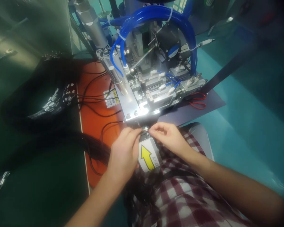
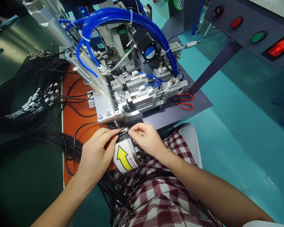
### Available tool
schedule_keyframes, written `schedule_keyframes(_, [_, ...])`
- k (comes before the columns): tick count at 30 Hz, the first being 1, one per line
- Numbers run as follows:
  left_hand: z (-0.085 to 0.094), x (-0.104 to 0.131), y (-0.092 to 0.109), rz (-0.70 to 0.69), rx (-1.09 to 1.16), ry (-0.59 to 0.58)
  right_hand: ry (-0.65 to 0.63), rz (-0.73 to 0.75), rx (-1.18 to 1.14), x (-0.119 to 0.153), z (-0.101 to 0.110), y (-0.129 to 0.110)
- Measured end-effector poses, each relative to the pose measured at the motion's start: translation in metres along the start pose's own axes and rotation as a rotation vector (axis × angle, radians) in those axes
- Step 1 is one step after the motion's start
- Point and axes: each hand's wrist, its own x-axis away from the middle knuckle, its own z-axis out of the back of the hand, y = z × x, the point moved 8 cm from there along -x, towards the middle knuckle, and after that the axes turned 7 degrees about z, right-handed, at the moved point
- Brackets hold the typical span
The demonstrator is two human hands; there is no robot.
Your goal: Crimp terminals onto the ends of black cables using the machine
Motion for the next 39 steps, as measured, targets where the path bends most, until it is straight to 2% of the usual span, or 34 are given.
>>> schedule_keyframes(7, [0.001,-0.001,0.002,0.000,-0.003,0.016,0.044,0.082,0.043,-0.001,0.002,0.000])
schedule_keyframes(14, [0.002,0.000,0.001,-0.010,-0.011,0.022,0.011,0.160,0.109,-0.005,0.000,0.002])
schedule_keyframes(23, [0.002,-0.001,0.002,-0.028,0.047,0.052,0.017,0.269,0.225,-0.008,0.002,-0.012])
schedule_keyframes(35, [0.003,0.002,0.002,-0.079,-0.017,0.046,-0.029,0.302,0.263,-0.006,0.000,-0.011])
schedule_keyframes(39, [0.003,0.002,-0.002,-0.066,0.009,0.004,-0.033,0.317,0.303,-0.007,0.000,-0.014])
